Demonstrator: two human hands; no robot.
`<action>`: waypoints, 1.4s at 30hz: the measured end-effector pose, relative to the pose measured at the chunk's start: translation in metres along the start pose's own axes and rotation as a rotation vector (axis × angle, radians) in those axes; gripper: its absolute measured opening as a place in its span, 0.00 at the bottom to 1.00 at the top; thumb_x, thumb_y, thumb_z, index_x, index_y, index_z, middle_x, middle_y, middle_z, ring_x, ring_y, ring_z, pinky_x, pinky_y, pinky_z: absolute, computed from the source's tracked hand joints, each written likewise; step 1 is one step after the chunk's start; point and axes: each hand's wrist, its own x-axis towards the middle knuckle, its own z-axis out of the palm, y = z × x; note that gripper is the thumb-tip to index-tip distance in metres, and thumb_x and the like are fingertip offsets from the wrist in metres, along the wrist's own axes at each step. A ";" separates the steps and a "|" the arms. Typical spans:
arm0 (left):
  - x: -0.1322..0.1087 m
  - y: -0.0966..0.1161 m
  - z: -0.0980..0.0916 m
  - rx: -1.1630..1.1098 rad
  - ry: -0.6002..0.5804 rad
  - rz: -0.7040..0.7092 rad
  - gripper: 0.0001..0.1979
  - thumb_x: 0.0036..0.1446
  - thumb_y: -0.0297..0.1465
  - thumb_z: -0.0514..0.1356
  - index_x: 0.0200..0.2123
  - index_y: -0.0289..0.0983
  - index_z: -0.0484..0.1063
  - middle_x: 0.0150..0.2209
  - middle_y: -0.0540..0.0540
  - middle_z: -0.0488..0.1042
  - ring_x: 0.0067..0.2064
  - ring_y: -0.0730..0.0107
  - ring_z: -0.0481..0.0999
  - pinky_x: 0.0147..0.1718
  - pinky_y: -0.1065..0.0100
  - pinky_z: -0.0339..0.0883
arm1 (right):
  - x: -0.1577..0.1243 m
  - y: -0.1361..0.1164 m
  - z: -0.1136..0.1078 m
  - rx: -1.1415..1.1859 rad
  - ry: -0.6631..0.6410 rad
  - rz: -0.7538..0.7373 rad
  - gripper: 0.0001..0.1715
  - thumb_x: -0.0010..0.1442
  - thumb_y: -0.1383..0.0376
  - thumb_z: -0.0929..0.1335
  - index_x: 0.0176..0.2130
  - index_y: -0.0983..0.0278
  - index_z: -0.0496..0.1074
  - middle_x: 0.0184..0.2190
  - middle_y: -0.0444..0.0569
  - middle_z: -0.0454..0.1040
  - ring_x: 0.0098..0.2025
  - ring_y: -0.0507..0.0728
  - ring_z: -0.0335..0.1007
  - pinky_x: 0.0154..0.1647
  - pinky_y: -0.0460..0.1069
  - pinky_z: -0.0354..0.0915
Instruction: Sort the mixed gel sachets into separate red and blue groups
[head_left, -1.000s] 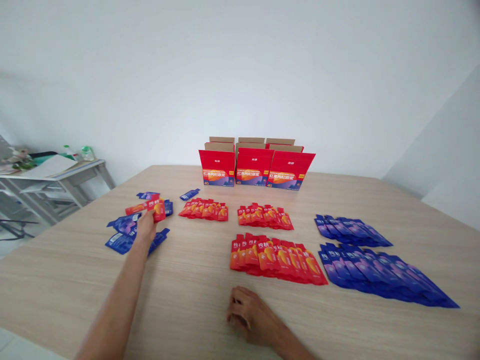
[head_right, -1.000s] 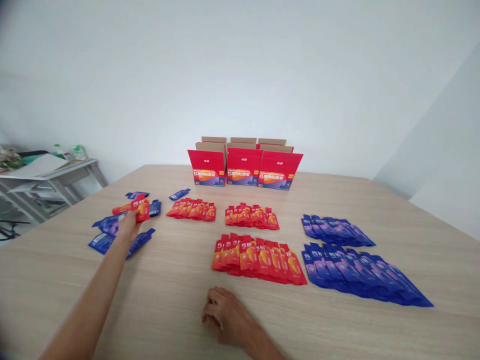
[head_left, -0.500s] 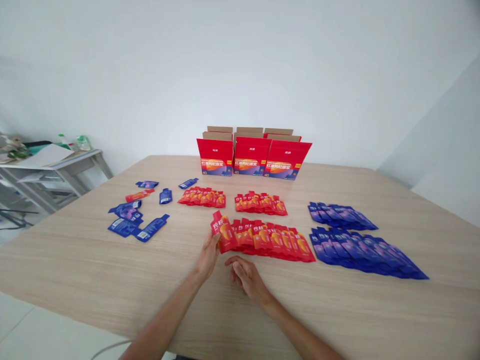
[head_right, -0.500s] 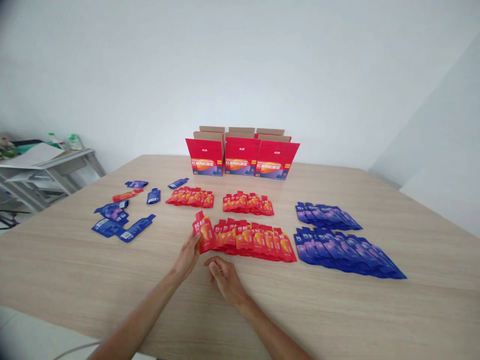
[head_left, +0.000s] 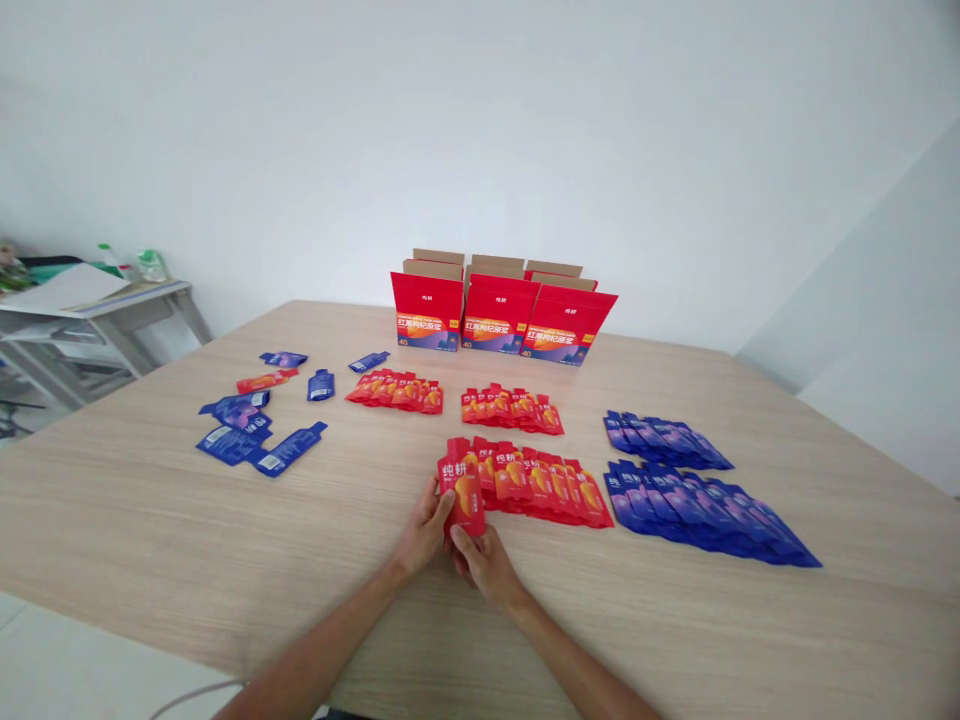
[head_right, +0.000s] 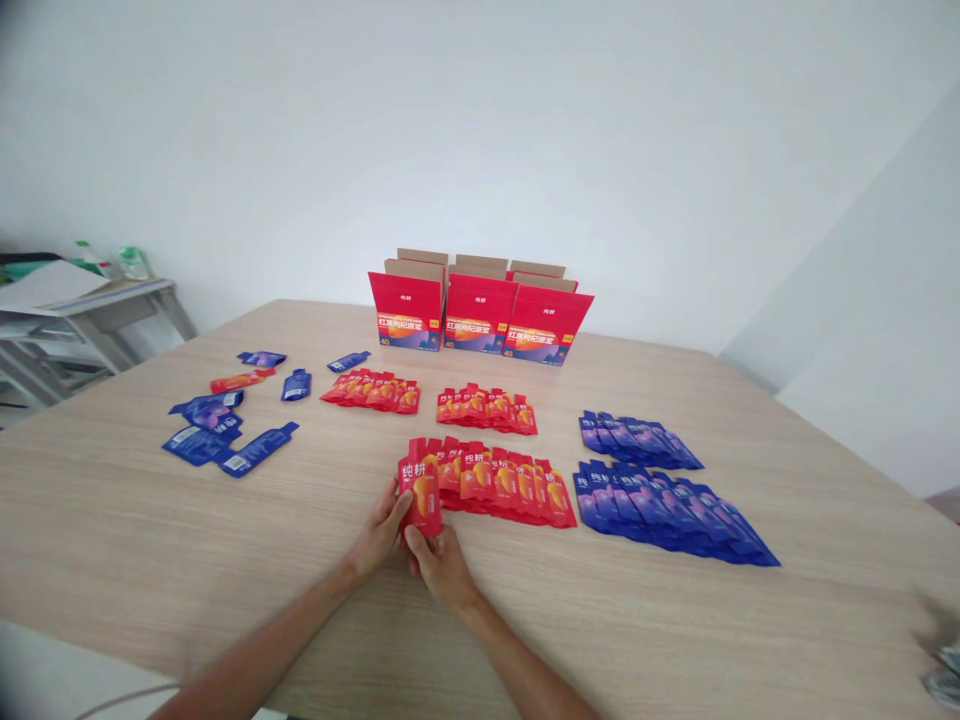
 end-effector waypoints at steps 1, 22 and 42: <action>0.000 0.002 0.000 0.005 0.005 0.000 0.39 0.52 0.65 0.64 0.52 0.40 0.65 0.28 0.54 0.75 0.18 0.78 0.64 0.16 0.73 0.60 | 0.000 0.001 0.000 -0.004 0.006 0.005 0.46 0.57 0.23 0.62 0.26 0.62 0.66 0.17 0.41 0.61 0.18 0.48 0.53 0.20 0.45 0.50; -0.001 0.002 -0.006 0.071 -0.011 -0.004 0.34 0.50 0.63 0.66 0.38 0.37 0.69 0.23 0.53 0.73 0.14 0.81 0.60 0.11 0.74 0.51 | -0.006 -0.004 0.002 -0.039 -0.069 -0.027 0.45 0.61 0.26 0.61 0.30 0.64 0.73 0.16 0.41 0.64 0.18 0.48 0.56 0.22 0.45 0.54; -0.014 -0.008 -0.009 0.548 0.317 0.242 0.45 0.52 0.51 0.69 0.66 0.35 0.61 0.65 0.29 0.68 0.74 0.40 0.59 0.72 0.45 0.53 | -0.003 0.000 0.001 -0.578 -0.089 -0.300 0.30 0.76 0.52 0.56 0.35 0.64 0.77 0.31 0.55 0.80 0.30 0.58 0.73 0.33 0.49 0.62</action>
